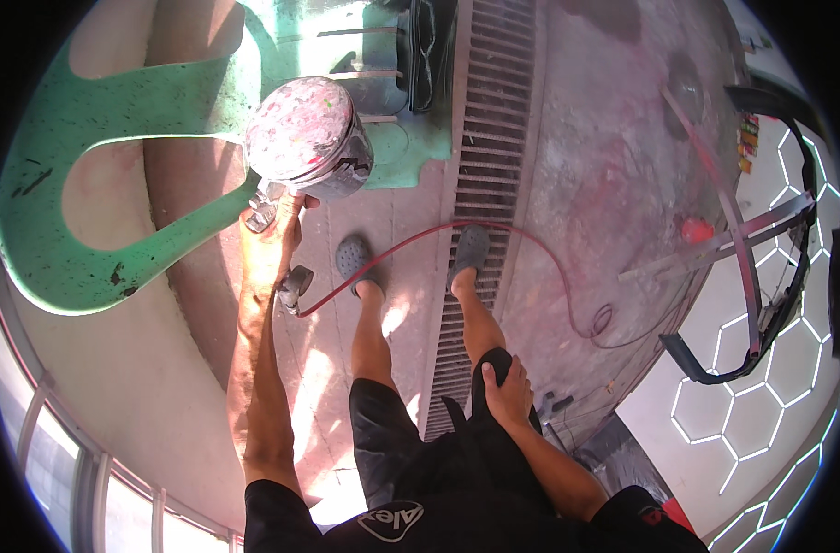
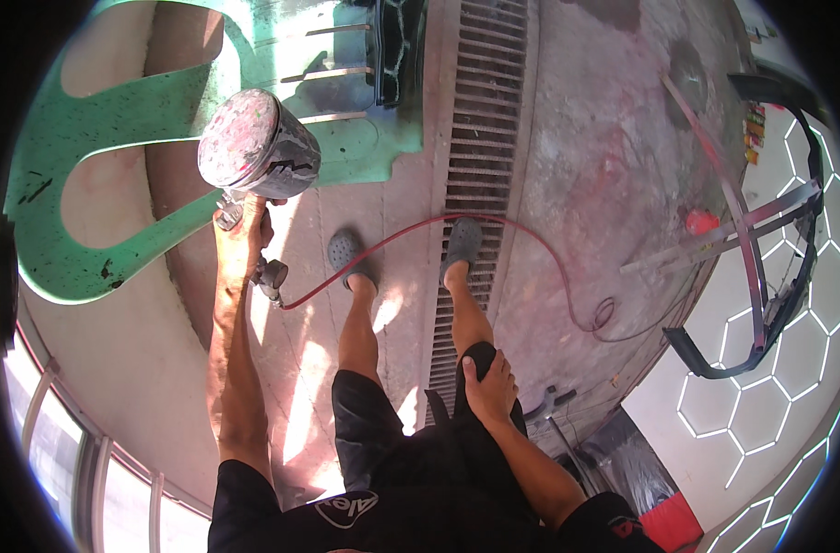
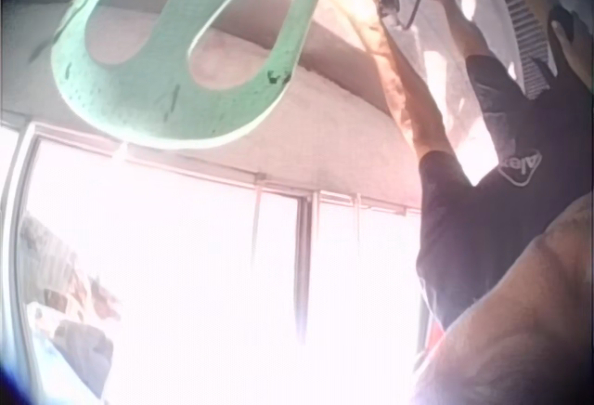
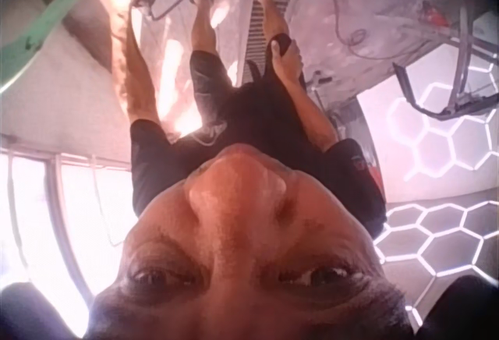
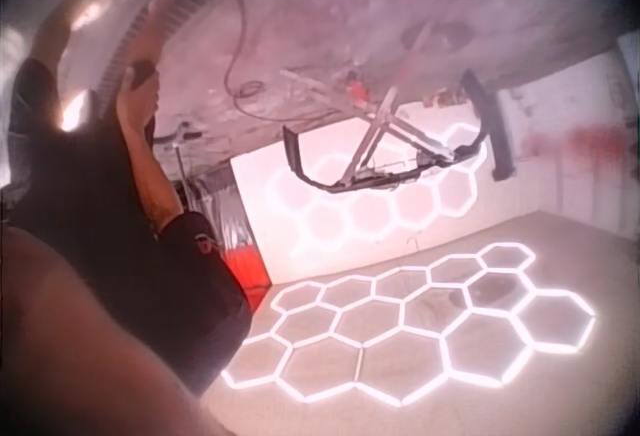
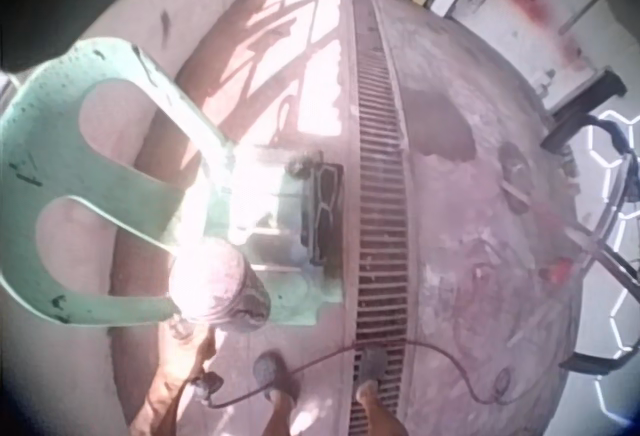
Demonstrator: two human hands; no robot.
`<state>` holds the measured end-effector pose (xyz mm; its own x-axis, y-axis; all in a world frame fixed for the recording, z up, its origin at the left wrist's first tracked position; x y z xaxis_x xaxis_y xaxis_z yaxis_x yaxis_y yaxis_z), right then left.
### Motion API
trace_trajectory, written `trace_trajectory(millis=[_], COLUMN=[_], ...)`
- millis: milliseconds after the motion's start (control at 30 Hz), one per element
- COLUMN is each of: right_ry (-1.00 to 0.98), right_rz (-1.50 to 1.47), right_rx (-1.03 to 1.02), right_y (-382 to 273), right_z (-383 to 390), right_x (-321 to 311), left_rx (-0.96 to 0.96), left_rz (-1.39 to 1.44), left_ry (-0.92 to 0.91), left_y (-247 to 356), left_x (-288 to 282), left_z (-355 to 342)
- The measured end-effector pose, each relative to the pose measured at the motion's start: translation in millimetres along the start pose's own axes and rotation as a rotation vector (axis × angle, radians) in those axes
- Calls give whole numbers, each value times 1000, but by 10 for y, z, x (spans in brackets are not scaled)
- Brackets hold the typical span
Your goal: The person uses a spray gun to apply paint to a green plastic chair and a black car bumper. They move around the workshop, adjust the spray gun, and handle newspaper to mask parts of the bumper before spraying.
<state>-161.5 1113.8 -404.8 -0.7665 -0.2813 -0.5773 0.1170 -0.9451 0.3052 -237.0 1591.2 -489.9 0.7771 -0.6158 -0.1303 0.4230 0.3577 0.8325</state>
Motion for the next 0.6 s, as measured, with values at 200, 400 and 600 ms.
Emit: trace_trajectory(millis=[200,400,600], right_ry=[6,23,45], right_rz=[-4,-14,-15], right_rx=[-4,-16,-11], right_y=[6,26,46], right_z=[-19,-39,-55], right_x=[-14,7,28], left_rx=[47,139,176], left_rz=[-11,19,84], left_ry=[46,108,96], left_y=[153,451,642], left_x=[137,171,159], left_z=[-269,-665,-697])
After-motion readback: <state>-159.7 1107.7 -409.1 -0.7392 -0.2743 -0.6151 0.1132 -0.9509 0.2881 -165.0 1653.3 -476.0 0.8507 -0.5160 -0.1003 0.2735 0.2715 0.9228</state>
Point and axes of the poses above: each hand's wrist, its own z-axis away from the middle knuckle, its own x-axis out of the palm, y = z × x, the point moved 3 cm from there along -z, towards the middle knuckle
